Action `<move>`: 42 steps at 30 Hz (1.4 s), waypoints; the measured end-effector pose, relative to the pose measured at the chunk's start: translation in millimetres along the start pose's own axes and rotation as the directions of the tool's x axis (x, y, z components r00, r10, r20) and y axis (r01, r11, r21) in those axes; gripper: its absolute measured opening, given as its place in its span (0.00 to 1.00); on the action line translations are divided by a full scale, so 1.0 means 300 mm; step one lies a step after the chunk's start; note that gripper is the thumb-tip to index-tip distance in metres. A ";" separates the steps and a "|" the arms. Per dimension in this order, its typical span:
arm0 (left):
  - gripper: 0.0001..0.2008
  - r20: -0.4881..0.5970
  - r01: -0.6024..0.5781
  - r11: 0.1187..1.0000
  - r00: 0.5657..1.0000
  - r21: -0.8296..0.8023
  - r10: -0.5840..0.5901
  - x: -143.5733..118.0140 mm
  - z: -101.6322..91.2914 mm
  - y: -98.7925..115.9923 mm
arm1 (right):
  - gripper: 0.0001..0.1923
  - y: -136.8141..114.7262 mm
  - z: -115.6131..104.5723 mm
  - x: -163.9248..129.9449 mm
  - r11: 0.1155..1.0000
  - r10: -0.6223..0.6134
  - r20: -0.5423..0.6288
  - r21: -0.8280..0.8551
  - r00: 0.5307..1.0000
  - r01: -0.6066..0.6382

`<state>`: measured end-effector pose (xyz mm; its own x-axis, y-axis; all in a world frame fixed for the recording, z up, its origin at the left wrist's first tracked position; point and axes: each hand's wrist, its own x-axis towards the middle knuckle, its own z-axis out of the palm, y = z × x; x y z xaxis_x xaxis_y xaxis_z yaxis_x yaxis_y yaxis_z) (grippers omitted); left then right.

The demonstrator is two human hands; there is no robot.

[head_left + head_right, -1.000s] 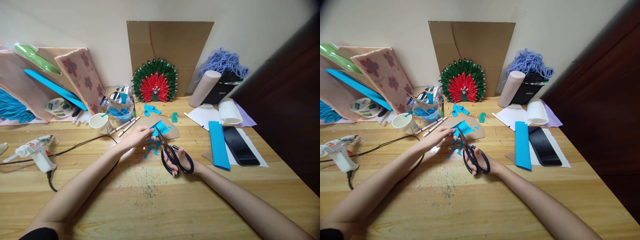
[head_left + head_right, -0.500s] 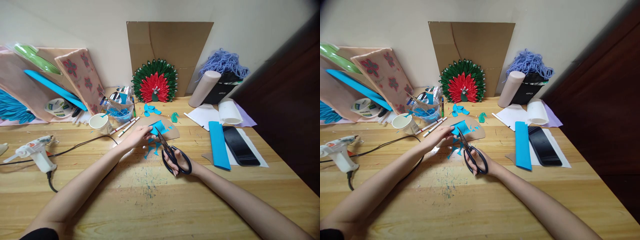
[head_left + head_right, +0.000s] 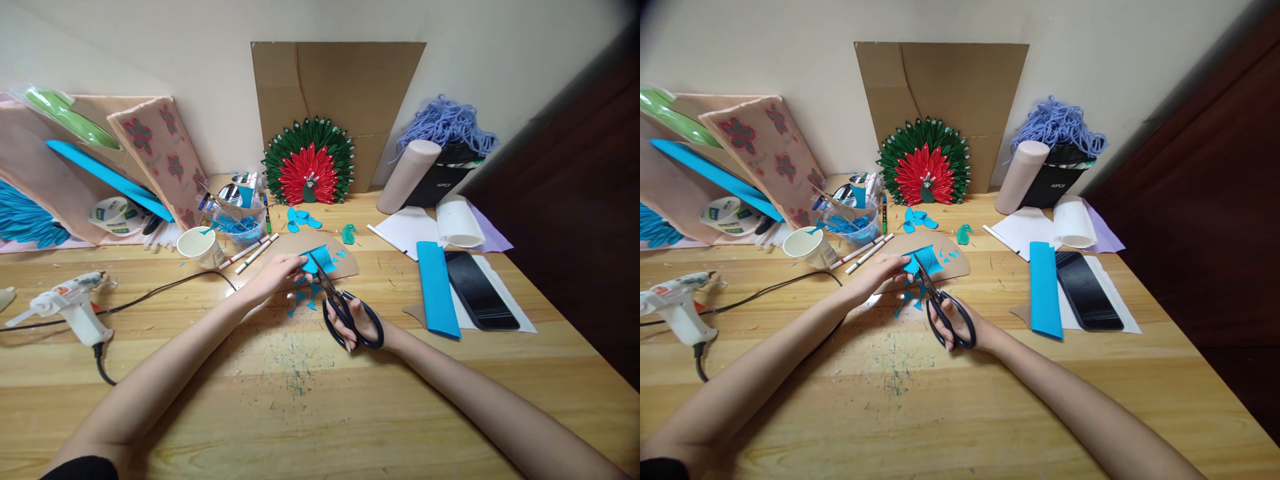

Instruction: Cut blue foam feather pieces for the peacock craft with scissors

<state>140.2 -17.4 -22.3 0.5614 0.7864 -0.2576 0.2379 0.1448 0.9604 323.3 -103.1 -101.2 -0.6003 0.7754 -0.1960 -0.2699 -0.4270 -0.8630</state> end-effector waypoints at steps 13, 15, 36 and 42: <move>0.15 0.058 0.055 0.985 0.997 -0.166 -0.046 0.005 0.002 -0.029 | 0.37 0.006 -0.004 -0.017 0.996 -0.015 -0.012 -0.085 1.000 0.014; 0.15 0.058 0.056 0.982 0.997 -0.183 -0.047 0.009 0.000 -0.036 | 0.37 0.007 -0.001 -0.014 0.997 -0.009 -0.015 -0.079 1.000 0.008; 0.16 0.414 0.008 0.999 0.910 0.045 -0.026 -0.030 0.032 -0.016 | 0.24 -0.027 0.027 0.002 0.955 -0.281 -0.229 -0.161 0.932 0.248; 0.17 0.565 -0.107 0.980 0.825 0.170 -0.009 -0.046 0.075 -0.028 | 0.13 -0.074 0.056 -0.015 0.922 -0.289 -0.289 -0.340 0.913 0.184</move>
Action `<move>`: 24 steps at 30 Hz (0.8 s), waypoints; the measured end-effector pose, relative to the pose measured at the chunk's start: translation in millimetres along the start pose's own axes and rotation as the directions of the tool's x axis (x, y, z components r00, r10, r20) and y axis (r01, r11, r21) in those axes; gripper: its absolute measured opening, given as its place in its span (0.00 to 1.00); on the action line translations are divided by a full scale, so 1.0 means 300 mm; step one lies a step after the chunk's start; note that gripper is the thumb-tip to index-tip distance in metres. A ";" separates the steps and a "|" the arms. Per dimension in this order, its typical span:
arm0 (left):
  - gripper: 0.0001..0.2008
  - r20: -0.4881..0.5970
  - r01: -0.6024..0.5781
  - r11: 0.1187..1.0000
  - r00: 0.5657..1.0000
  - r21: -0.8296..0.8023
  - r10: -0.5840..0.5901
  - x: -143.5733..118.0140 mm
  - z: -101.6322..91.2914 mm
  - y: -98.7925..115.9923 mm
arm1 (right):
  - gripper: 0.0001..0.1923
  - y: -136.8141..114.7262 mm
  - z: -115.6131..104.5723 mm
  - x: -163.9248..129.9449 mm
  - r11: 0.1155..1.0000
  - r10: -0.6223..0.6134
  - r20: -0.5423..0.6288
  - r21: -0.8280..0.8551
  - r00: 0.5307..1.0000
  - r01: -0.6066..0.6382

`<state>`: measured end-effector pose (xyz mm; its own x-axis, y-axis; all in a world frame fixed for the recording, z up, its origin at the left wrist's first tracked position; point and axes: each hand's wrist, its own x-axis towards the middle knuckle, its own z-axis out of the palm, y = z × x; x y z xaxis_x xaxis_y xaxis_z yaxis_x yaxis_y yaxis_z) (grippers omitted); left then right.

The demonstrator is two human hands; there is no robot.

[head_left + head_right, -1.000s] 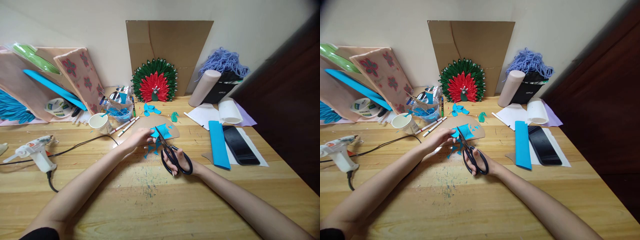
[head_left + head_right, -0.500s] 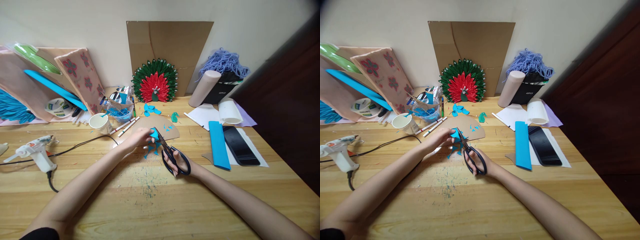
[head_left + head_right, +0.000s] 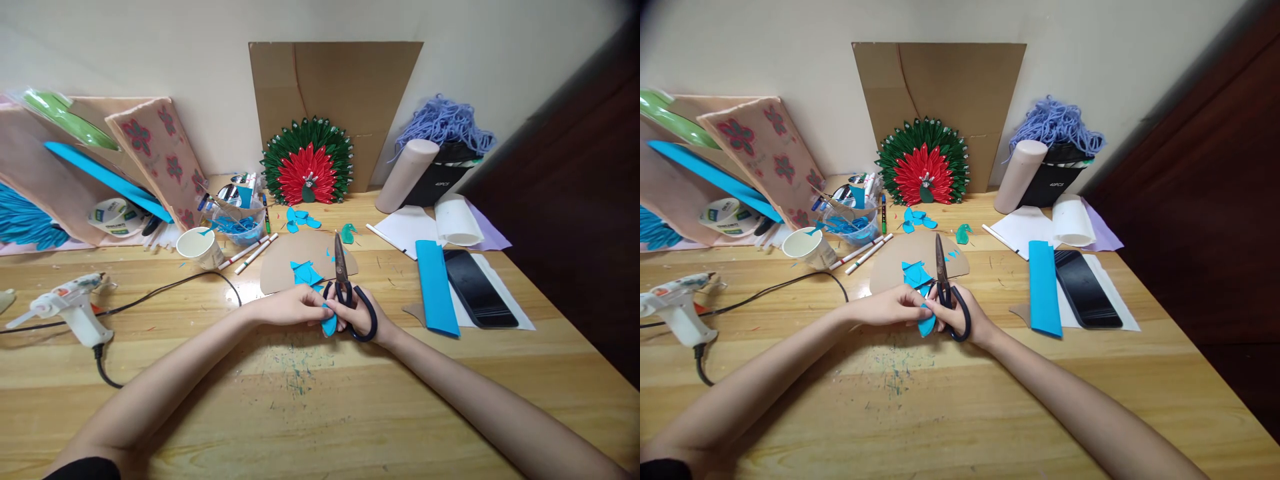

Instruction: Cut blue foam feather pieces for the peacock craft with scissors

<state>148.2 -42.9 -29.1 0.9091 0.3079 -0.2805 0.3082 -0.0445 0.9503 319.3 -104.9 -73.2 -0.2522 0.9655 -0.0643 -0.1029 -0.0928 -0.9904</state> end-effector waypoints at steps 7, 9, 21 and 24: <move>0.17 -0.136 -0.049 0.999 0.989 0.016 0.051 0.010 -0.003 -0.001 | 0.12 0.008 -0.002 0.005 1.000 -0.013 -0.075 -0.022 0.997 0.012; 0.16 -0.220 -0.032 0.999 0.975 0.044 0.041 0.013 -0.001 0.002 | 0.13 0.019 -0.003 0.016 0.999 -0.029 -0.098 0.025 0.995 0.031; 0.15 -0.658 -0.028 0.999 0.753 -0.033 -0.001 0.007 -0.050 -0.004 | 0.40 -0.010 -0.008 -0.012 0.939 0.162 0.290 0.248 0.943 -0.238; 0.13 -0.737 -0.002 1.000 0.675 0.030 0.024 0.003 -0.071 0.003 | 0.40 -0.002 -0.010 -0.024 0.955 0.163 0.337 0.182 0.927 -0.234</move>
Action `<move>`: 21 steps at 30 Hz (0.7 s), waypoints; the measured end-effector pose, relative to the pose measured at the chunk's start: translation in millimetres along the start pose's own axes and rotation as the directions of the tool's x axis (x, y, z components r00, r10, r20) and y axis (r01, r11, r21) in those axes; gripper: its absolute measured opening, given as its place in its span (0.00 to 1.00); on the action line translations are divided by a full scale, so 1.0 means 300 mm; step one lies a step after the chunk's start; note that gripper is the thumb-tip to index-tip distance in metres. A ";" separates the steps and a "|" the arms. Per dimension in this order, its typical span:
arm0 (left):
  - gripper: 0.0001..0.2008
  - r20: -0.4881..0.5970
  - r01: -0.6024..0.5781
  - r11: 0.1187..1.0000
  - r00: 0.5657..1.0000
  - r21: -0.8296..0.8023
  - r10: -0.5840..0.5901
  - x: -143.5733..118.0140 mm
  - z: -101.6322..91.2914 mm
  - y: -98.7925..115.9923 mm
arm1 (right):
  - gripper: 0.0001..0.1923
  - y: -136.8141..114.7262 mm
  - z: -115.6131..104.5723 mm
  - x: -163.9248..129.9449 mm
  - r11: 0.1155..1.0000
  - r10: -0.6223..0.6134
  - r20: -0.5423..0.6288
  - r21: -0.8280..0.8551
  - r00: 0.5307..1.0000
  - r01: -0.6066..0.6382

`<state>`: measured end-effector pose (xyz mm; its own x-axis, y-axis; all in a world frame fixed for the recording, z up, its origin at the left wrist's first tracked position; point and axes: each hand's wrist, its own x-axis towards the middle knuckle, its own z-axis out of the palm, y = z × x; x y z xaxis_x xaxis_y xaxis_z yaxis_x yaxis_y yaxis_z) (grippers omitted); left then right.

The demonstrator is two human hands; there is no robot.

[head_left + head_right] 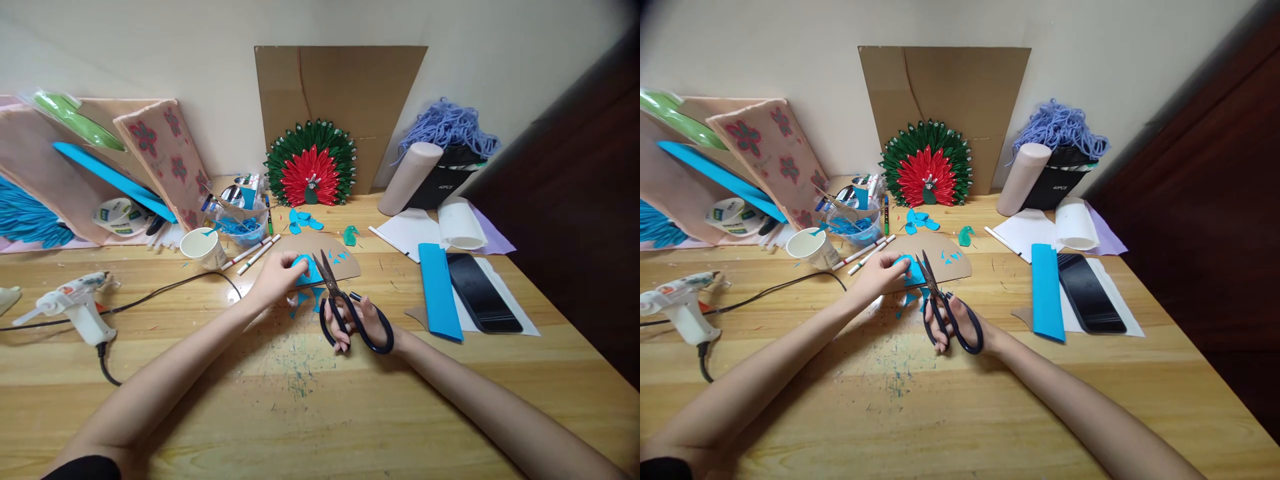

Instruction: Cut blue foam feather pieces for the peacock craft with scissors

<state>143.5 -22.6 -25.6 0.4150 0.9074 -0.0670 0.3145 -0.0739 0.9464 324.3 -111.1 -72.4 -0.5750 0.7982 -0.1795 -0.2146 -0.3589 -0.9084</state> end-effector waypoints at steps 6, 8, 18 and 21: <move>0.12 -0.087 0.001 0.999 0.996 0.053 0.003 -0.004 -0.005 0.012 | 0.39 -0.017 0.018 -0.011 0.998 -0.011 0.052 -0.068 0.999 0.014; 0.12 -0.076 0.019 0.999 0.997 0.044 -0.015 -0.008 -0.001 0.018 | 0.38 -0.031 0.031 -0.014 0.996 0.002 0.022 -0.088 1.000 0.000; 0.12 -0.014 0.023 1.000 1.000 -0.013 -0.024 -0.020 0.012 0.024 | 0.37 -0.039 0.053 -0.019 0.993 0.018 -0.064 -0.114 0.998 -0.025; 0.12 -0.014 0.025 1.000 1.000 -0.013 -0.025 -0.021 0.012 0.027 | 0.37 -0.032 0.050 -0.018 0.988 -0.001 -0.068 -0.151 0.998 -0.009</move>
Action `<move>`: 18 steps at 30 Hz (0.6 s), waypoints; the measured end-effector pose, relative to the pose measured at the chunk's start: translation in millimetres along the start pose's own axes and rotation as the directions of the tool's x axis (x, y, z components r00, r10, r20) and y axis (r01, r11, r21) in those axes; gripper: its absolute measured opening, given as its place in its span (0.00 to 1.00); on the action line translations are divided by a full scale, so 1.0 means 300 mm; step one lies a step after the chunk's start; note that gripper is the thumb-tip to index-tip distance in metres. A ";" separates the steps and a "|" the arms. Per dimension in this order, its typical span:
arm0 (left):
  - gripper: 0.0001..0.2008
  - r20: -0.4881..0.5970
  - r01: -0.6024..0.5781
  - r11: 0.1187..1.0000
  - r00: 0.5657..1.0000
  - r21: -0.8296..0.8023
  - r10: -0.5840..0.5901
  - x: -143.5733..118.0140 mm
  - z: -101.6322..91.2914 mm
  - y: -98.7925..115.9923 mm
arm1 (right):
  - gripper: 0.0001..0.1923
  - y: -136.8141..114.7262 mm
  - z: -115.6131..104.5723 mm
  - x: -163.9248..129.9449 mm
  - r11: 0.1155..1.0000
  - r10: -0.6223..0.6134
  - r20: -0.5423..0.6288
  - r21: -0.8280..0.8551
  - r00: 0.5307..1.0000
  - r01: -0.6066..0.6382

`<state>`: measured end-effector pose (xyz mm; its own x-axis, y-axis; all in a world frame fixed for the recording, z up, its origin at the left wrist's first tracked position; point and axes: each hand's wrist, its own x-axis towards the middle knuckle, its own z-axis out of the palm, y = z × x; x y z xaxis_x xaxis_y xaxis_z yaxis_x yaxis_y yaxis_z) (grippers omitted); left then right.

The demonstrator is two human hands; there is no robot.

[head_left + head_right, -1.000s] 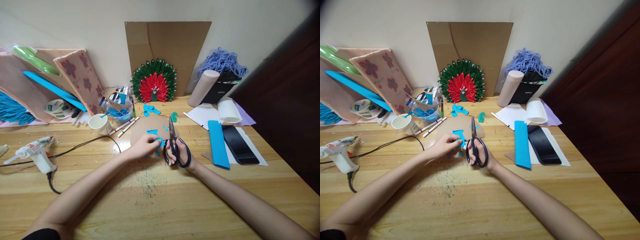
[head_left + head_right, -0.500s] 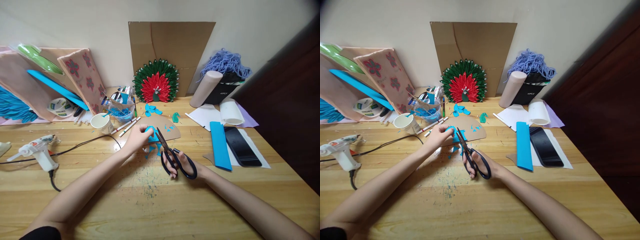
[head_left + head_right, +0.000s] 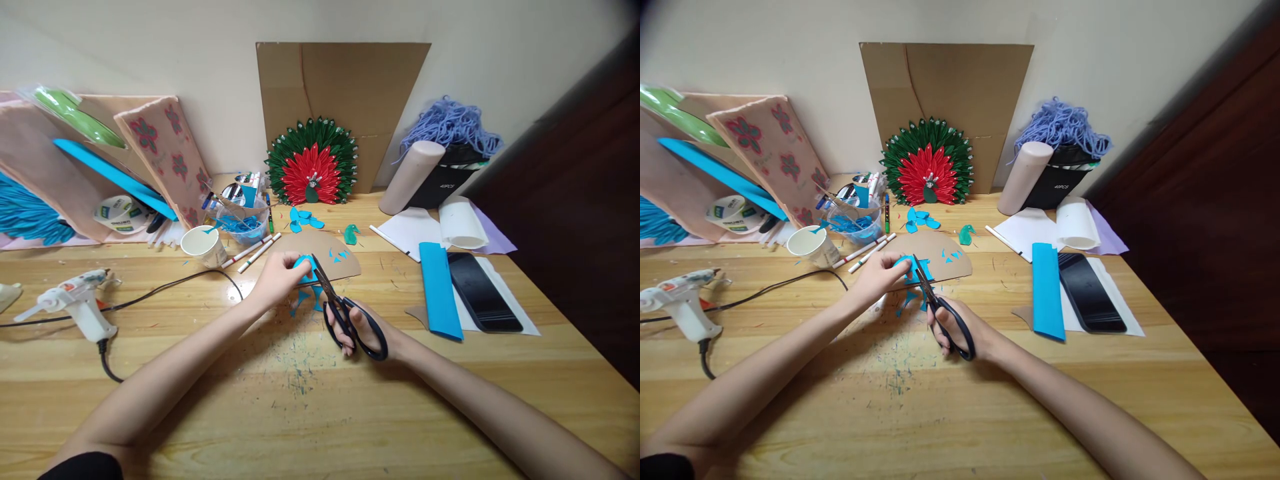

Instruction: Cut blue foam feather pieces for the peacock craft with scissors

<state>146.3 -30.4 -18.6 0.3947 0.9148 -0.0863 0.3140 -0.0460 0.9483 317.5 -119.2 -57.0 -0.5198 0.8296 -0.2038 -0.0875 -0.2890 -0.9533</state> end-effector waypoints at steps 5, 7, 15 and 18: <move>0.13 -0.008 -0.006 1.000 1.000 0.023 0.006 0.003 -0.001 0.004 | 0.35 -0.008 0.003 -0.001 0.991 -0.053 -0.031 -0.123 0.998 0.049; 0.12 -0.007 -0.009 1.000 1.000 0.026 0.009 0.005 -0.002 0.003 | 0.34 -0.014 0.006 -0.002 0.985 -0.073 -0.045 -0.158 0.996 0.065; 0.12 0.007 -0.014 1.000 1.000 0.028 0.013 0.007 -0.007 0.006 | 0.34 -0.008 0.002 -0.001 0.965 -0.108 -0.031 -0.243 0.994 0.097; 0.12 0.045 0.004 1.000 0.999 0.011 -0.004 0.006 -0.007 0.007 | 0.36 -0.010 0.004 -0.002 0.971 -0.089 -0.021 -0.226 0.996 0.082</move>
<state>145.9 -28.0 -16.3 0.4321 0.8958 -0.1038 0.3245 -0.0470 0.9447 317.2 -119.5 -53.9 -0.4922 0.8618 -0.1230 0.0647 -0.1047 -0.9924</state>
